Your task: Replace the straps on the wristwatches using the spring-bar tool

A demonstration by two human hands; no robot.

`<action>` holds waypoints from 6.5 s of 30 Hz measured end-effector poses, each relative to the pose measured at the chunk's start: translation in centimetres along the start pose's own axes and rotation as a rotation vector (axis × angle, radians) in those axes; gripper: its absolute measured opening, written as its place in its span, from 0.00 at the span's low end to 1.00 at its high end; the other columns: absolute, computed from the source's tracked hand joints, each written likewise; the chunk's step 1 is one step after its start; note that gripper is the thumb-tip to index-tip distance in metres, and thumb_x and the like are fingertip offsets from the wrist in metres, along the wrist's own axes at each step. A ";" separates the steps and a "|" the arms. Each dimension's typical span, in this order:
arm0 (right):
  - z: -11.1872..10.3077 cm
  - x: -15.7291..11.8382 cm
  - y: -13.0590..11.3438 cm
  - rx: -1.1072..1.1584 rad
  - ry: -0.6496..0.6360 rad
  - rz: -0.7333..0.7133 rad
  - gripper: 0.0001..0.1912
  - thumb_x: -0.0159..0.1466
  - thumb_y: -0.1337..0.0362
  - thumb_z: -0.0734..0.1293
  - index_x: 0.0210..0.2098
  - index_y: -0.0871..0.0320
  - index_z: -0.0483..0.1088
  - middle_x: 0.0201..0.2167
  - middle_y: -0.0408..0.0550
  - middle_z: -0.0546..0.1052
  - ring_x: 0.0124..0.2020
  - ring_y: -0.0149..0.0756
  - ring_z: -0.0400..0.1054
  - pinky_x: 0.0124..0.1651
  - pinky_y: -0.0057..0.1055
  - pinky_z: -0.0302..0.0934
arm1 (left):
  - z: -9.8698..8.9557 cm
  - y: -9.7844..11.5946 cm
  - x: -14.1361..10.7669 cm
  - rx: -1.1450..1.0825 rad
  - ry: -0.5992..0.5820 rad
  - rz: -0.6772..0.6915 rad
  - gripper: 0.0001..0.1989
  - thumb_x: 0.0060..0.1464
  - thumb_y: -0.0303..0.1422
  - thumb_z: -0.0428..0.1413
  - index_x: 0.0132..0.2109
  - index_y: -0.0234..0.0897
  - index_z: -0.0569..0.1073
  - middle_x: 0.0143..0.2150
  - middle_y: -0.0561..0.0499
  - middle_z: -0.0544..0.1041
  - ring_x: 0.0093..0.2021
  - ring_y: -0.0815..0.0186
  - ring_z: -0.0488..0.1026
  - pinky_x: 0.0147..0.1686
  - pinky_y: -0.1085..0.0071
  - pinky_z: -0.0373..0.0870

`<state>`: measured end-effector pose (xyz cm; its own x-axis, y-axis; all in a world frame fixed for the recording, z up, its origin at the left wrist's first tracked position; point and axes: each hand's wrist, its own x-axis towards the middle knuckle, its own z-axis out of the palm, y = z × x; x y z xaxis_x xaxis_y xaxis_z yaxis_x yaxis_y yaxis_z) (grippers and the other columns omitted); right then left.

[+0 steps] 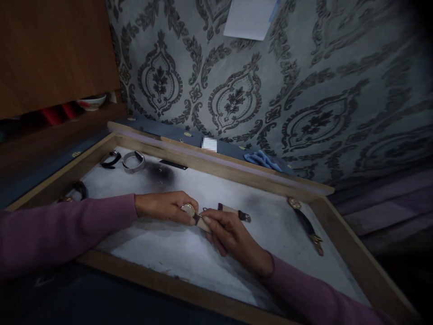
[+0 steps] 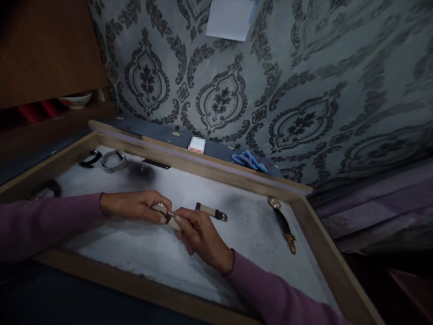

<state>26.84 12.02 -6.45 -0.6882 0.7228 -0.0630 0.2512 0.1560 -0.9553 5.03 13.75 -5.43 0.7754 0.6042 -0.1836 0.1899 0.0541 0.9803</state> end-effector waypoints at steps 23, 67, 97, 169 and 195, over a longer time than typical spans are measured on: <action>-0.4 0.0 -0.4 -0.388 0.077 -0.279 0.14 0.68 0.68 0.57 0.32 0.59 0.71 0.20 0.40 0.66 0.20 0.27 0.58 0.25 0.26 0.52 | 0.1 0.0 0.1 -0.016 0.008 -0.002 0.14 0.52 0.42 0.59 0.34 0.34 0.70 0.27 0.57 0.64 0.27 0.72 0.58 0.28 0.74 0.53; -0.5 0.1 -0.6 -0.130 0.083 -0.039 0.15 0.69 0.60 0.58 0.36 0.61 0.73 0.17 0.37 0.63 0.11 0.21 0.53 0.15 0.21 0.49 | -0.3 0.6 -0.1 -0.057 0.007 -0.153 0.16 0.48 0.42 0.62 0.36 0.35 0.70 0.22 0.60 0.59 0.20 0.75 0.52 0.19 0.76 0.46; -0.8 0.3 -0.7 -0.159 0.039 0.003 0.15 0.68 0.59 0.56 0.34 0.60 0.69 0.23 0.42 0.72 0.11 0.22 0.58 0.15 0.21 0.52 | 1.1 1.5 0.9 -0.114 0.325 -0.247 0.10 0.39 0.36 0.60 0.26 0.34 0.69 0.16 0.59 0.65 0.16 0.75 0.57 0.16 0.77 0.48; -0.1 5.7 -0.3 0.141 0.357 0.065 0.12 0.58 0.57 0.66 0.29 0.61 0.68 0.20 0.39 0.64 0.21 0.26 0.52 0.21 0.22 0.45 | -1.8 1.6 0.9 -0.228 0.300 -0.239 0.10 0.37 0.31 0.56 0.31 0.37 0.64 0.20 0.59 0.69 0.16 0.76 0.58 0.15 0.78 0.50; -5.5 3.4 0.1 -0.053 0.574 -0.025 0.17 0.57 0.52 0.65 0.22 0.57 0.61 0.19 0.37 0.55 0.21 0.27 0.47 0.24 0.26 0.43 | -1.9 1.2 0.2 -0.180 0.474 -0.214 0.22 0.50 0.53 0.54 0.28 0.36 0.65 0.21 0.53 0.70 0.15 0.76 0.55 0.14 0.76 0.42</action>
<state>28.29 18.24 -5.16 -0.2186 0.9656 0.1409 0.2834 0.2010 -0.9377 4.29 15.49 -4.13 0.3668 0.8542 -0.3684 0.1752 0.3255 0.9292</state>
